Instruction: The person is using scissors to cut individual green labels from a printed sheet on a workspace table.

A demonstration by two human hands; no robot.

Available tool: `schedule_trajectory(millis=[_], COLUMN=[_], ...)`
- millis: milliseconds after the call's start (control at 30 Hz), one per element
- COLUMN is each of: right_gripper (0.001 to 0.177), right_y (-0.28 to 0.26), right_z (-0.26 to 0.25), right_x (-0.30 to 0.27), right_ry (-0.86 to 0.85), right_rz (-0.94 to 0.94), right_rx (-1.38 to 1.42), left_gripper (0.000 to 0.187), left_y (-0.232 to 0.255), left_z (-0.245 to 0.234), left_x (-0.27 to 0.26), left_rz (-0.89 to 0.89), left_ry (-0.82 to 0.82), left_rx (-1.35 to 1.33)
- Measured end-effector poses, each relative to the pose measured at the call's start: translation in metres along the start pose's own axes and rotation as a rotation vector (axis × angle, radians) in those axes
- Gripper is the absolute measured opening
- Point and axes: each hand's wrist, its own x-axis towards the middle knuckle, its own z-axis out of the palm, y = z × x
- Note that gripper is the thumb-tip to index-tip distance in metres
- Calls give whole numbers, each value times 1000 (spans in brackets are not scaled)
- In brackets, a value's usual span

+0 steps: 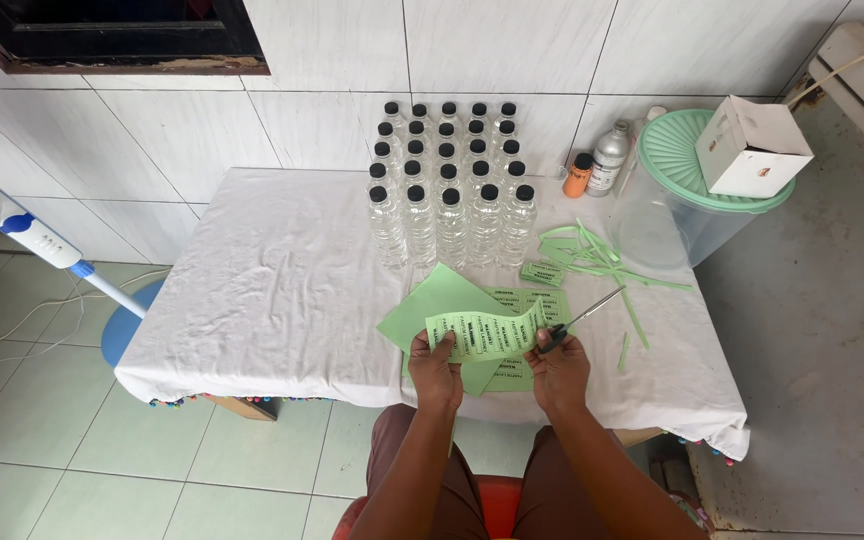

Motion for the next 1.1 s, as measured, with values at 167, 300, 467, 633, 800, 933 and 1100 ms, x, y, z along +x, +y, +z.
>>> schedule_trajectory(millis=[167, 300, 467, 633, 800, 933, 1100], right_gripper=[24, 23, 22, 28, 22, 24, 26], right_y=[-23, -49, -73, -81, -111, -125, -137], right_z=[-1, -2, -8, -25, -7, -9, -10], right_x=[4, 0, -4, 0, -20, -33, -36], right_ry=[-20, -61, -88, -186, -155, -152, -167], right_rz=[-135, -284, -361, -347, -465, -470, -520], right_rx=[-19, 15, 9, 43, -73, -83, 4], left_gripper=[26, 22, 20, 18, 17, 17, 14], left_y=[15, 34, 41, 45, 42, 59, 62], left_z=[8, 24, 25, 32, 27, 44, 44], left_x=[-22, -44, -47, -53, -51, -79, -82], left_rz=[15, -18, -48, -106, -7, 29, 108], left_ry=[-100, -180, -242, -228, -325, -317, -372], left_rx=[168, 265, 300, 334, 326, 350, 389])
